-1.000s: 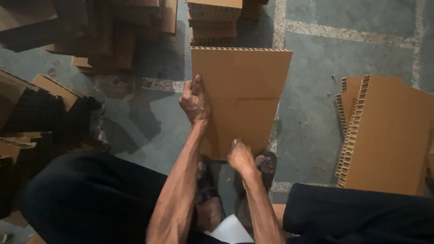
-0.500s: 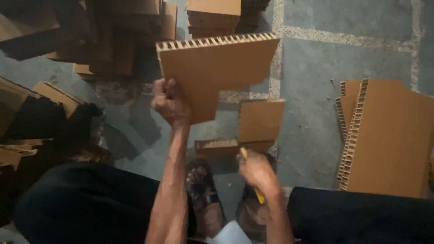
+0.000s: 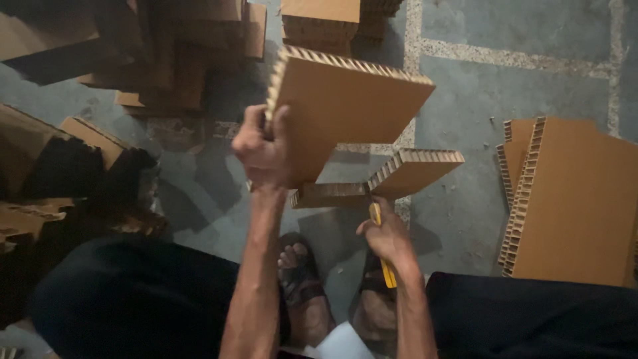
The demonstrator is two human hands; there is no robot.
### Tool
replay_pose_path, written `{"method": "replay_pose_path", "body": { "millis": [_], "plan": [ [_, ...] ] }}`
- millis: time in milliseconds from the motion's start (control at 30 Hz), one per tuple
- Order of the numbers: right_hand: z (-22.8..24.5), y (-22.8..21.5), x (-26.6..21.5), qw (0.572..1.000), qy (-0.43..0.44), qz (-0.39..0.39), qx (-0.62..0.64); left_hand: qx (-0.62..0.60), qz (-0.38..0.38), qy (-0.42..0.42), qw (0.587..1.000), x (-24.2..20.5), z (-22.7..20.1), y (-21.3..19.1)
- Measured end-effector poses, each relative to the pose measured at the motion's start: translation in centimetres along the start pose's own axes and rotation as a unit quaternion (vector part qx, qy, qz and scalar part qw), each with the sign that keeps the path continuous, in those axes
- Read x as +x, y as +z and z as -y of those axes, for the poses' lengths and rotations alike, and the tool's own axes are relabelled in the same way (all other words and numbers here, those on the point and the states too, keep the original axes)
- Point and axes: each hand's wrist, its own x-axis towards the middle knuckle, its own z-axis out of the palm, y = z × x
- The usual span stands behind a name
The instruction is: The person sits on the floor and uses a yellow utility knife to cut corrugated cardboard sheets into smaller rectangular pieces. The person repeatedly scores and snaps the cardboard, then stacks the cut pieces nearby.
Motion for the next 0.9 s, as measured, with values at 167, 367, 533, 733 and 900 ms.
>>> {"method": "replay_pose_path", "body": {
  "millis": [167,367,533,733,900],
  "plan": [
    [0.3,0.5,-0.6,0.997,-0.051,-0.014,-0.059,0.073,0.115,0.057,0.989,-3.9,1.2,2.6],
    [0.6,-0.2,-1.0,0.994,-0.041,0.040,-0.095,0.147,0.149,0.025,0.978,-7.9,4.0,3.9],
    [1.2,-0.3,-1.4,0.996,0.004,0.070,-0.049,0.156,0.127,0.023,0.979,-10.4,5.7,5.1],
    [1.0,1.8,-0.7,0.993,-0.039,0.024,-0.110,0.070,0.215,-0.094,0.970,-11.7,6.5,5.7],
    [-0.2,2.5,0.7,0.989,0.004,-0.010,-0.148,-0.010,0.227,-0.133,0.965,-10.9,5.4,4.6]
  ]
}}
